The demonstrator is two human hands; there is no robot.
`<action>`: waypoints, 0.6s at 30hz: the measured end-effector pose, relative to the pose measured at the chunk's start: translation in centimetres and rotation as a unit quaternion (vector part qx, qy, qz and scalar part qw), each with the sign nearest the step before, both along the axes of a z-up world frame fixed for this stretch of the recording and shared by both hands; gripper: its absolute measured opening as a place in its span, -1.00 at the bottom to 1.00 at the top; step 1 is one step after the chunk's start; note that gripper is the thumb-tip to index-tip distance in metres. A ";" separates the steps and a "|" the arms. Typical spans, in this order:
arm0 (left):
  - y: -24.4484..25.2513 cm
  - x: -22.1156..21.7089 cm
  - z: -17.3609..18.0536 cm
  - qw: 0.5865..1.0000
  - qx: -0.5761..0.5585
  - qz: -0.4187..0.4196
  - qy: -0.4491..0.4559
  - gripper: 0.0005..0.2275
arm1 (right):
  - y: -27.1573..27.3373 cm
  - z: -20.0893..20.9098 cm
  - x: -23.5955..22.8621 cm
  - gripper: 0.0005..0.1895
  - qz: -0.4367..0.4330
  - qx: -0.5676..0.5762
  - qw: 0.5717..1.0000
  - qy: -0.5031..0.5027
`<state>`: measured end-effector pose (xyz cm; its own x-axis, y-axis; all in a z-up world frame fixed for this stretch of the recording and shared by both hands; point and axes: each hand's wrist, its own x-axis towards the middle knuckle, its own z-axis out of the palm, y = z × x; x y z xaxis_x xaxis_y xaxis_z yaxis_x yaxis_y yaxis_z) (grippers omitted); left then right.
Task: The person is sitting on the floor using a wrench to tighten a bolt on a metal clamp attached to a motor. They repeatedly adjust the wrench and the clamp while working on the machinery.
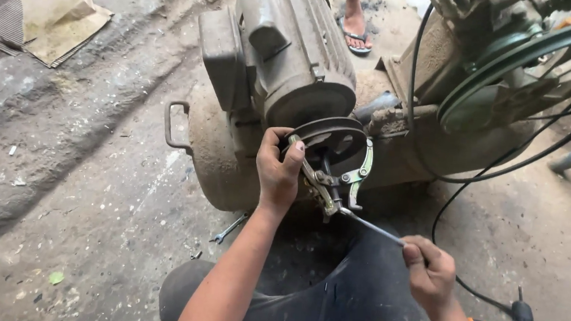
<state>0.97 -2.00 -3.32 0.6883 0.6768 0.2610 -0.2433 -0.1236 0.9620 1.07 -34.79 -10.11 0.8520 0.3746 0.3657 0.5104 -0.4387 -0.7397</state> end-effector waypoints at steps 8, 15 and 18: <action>0.0 -0.4 0.0 0.999 -0.032 -0.025 -0.004 -0.68 | 4.1 -7.4 -2.8 -0.49 0.087 0.140 0.947 0.276; -0.4 0.1 -2.2 0.995 -0.078 -0.025 -0.053 -0.63 | 6.5 -3.0 -7.4 -0.54 0.196 0.251 0.827 0.464; -1.3 0.2 -3.1 0.993 -0.101 0.013 -0.059 -0.67 | 8.0 -4.8 -8.8 -0.52 0.236 0.280 0.776 0.514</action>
<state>1.19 -3.25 -6.46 0.6418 0.7413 0.1963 -0.3555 0.0608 0.9327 -7.76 -26.83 -14.92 0.6176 0.7611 -0.1983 -0.4696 0.1546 -0.8692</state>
